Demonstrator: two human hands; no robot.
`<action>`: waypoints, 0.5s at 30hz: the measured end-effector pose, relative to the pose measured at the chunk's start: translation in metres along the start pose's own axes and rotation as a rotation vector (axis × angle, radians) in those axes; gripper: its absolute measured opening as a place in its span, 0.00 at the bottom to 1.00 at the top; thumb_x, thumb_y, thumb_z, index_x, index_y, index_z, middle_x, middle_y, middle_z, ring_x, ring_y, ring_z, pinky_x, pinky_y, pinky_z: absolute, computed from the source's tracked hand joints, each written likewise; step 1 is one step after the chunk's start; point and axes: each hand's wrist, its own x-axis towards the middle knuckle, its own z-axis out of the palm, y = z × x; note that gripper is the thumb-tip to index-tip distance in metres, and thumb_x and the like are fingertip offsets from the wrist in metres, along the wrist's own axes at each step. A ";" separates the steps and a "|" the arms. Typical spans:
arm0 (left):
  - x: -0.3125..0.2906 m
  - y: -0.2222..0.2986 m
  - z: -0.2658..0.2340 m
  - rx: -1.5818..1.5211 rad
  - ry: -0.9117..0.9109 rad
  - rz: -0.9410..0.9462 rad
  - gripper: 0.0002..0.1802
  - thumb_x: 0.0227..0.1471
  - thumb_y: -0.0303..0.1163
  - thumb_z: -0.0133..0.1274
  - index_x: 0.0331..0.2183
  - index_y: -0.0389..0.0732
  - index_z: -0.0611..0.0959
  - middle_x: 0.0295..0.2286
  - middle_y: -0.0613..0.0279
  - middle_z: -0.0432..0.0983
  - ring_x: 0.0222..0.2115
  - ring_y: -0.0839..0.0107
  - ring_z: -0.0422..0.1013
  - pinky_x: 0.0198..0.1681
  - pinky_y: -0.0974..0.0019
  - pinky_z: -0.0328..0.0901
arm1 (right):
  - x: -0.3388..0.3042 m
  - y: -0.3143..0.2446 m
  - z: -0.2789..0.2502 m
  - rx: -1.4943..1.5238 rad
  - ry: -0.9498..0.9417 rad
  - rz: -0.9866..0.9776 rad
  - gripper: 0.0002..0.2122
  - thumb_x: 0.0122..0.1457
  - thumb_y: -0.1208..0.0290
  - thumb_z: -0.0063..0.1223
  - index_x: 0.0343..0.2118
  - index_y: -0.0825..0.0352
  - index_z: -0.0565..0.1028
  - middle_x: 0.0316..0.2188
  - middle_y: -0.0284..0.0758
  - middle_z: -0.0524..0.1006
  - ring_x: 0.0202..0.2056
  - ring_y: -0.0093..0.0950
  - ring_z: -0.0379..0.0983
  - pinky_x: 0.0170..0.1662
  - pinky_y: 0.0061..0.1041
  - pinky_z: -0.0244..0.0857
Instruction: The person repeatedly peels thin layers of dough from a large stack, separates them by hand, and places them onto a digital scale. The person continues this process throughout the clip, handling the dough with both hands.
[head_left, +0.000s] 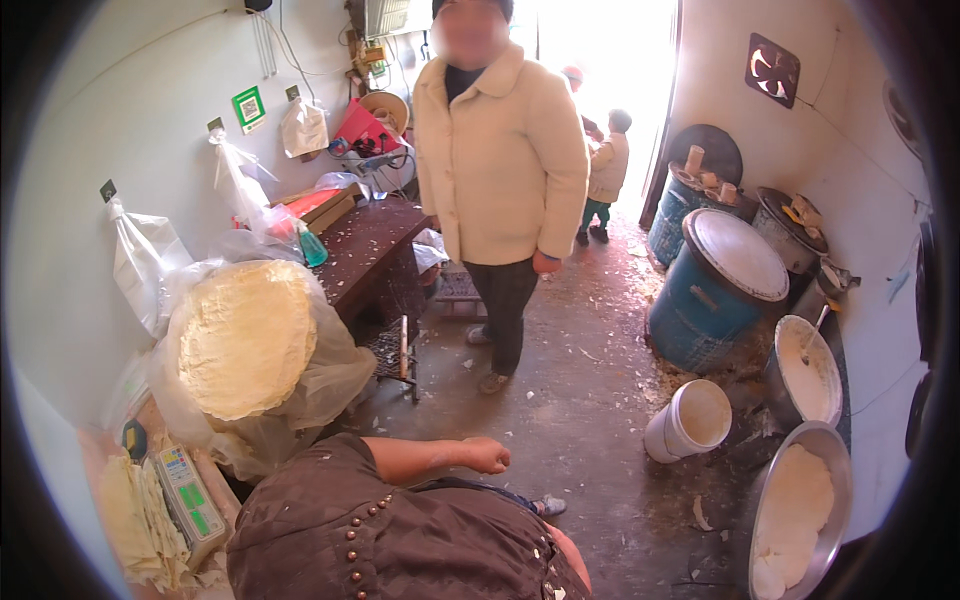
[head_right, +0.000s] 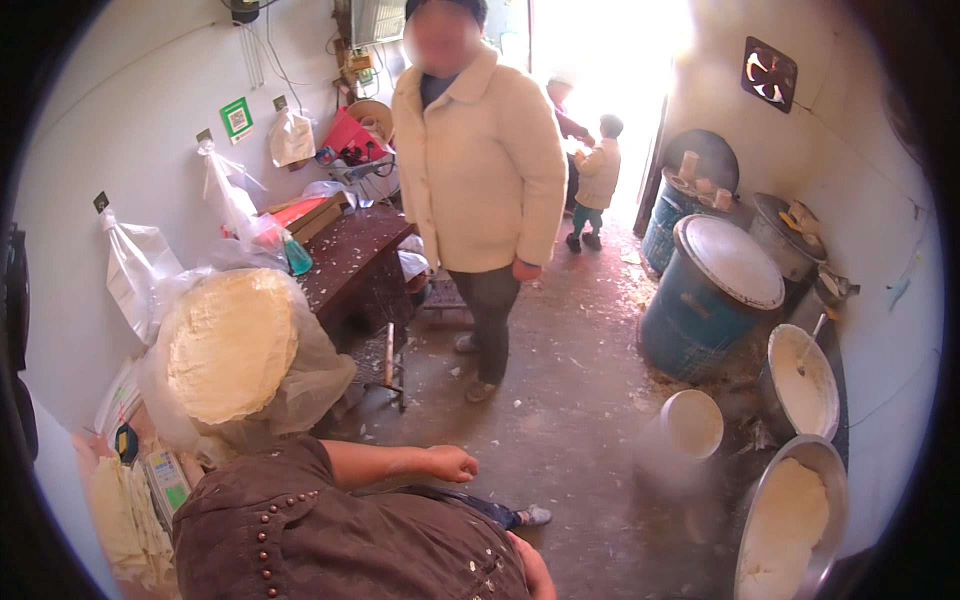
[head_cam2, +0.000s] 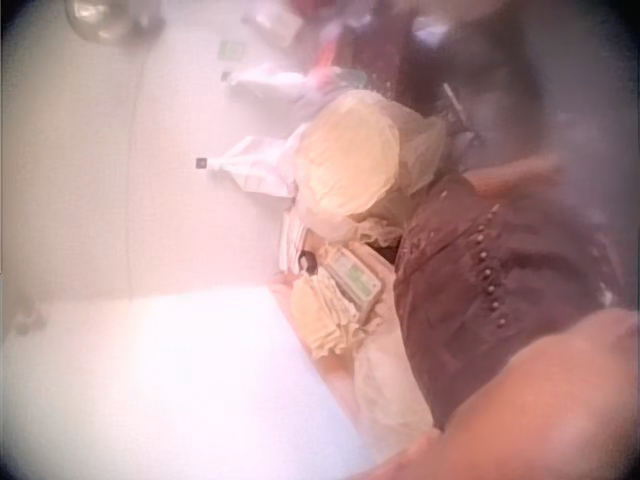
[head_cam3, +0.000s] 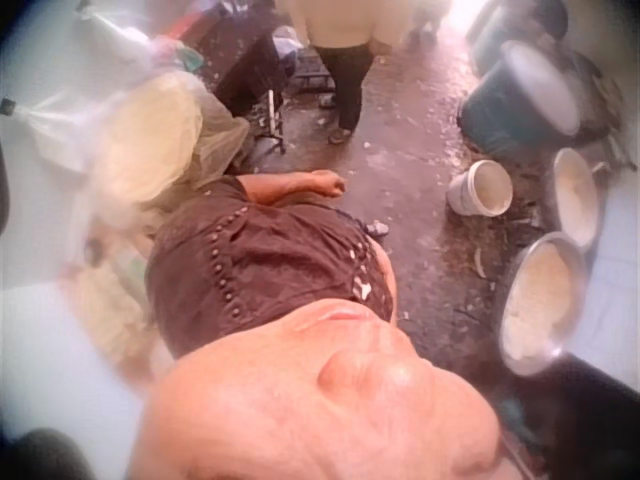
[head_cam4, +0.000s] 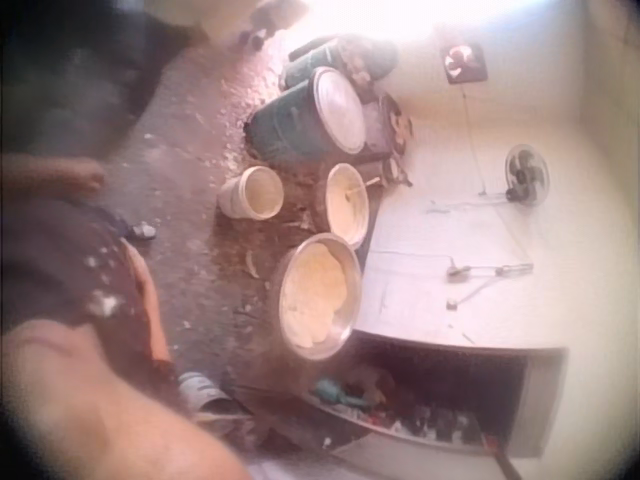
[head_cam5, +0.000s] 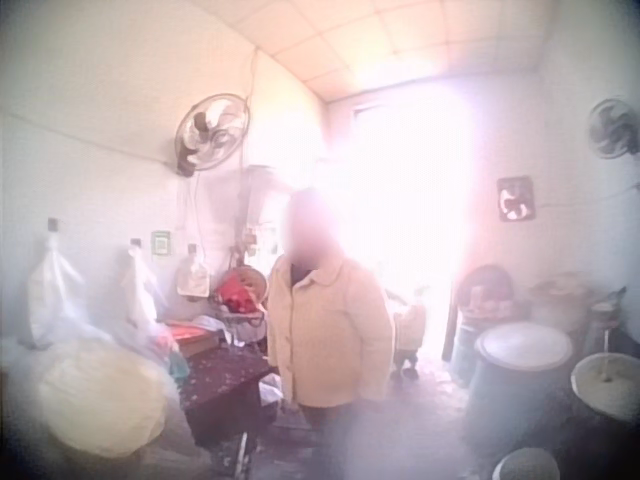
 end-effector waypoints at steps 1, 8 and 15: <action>0.011 0.005 0.002 -0.018 -0.024 -0.017 0.18 0.47 0.40 0.50 0.41 0.44 0.80 0.33 0.55 0.79 0.35 0.59 0.75 0.39 0.60 0.67 | -0.005 -0.007 -0.006 0.020 0.028 -0.002 0.17 0.62 0.64 0.40 0.49 0.69 0.72 0.47 0.36 0.73 0.49 0.26 0.67 0.54 0.25 0.58; 0.107 0.038 0.001 0.117 0.011 0.168 0.18 0.47 0.38 0.52 0.40 0.43 0.81 0.31 0.55 0.79 0.26 0.67 0.76 0.34 0.64 0.69 | -0.051 -0.028 -0.097 0.124 0.280 -0.198 0.15 0.57 0.63 0.50 0.44 0.65 0.75 0.40 0.38 0.76 0.42 0.27 0.72 0.48 0.29 0.64; 0.229 0.143 0.016 0.055 -0.451 -0.049 0.19 0.51 0.36 0.49 0.43 0.37 0.78 0.24 0.61 0.78 0.21 0.74 0.73 0.25 0.70 0.68 | -0.091 0.038 -0.201 -0.315 1.004 -0.130 0.18 0.55 0.64 0.52 0.45 0.70 0.74 0.37 0.40 0.79 0.37 0.30 0.76 0.41 0.27 0.69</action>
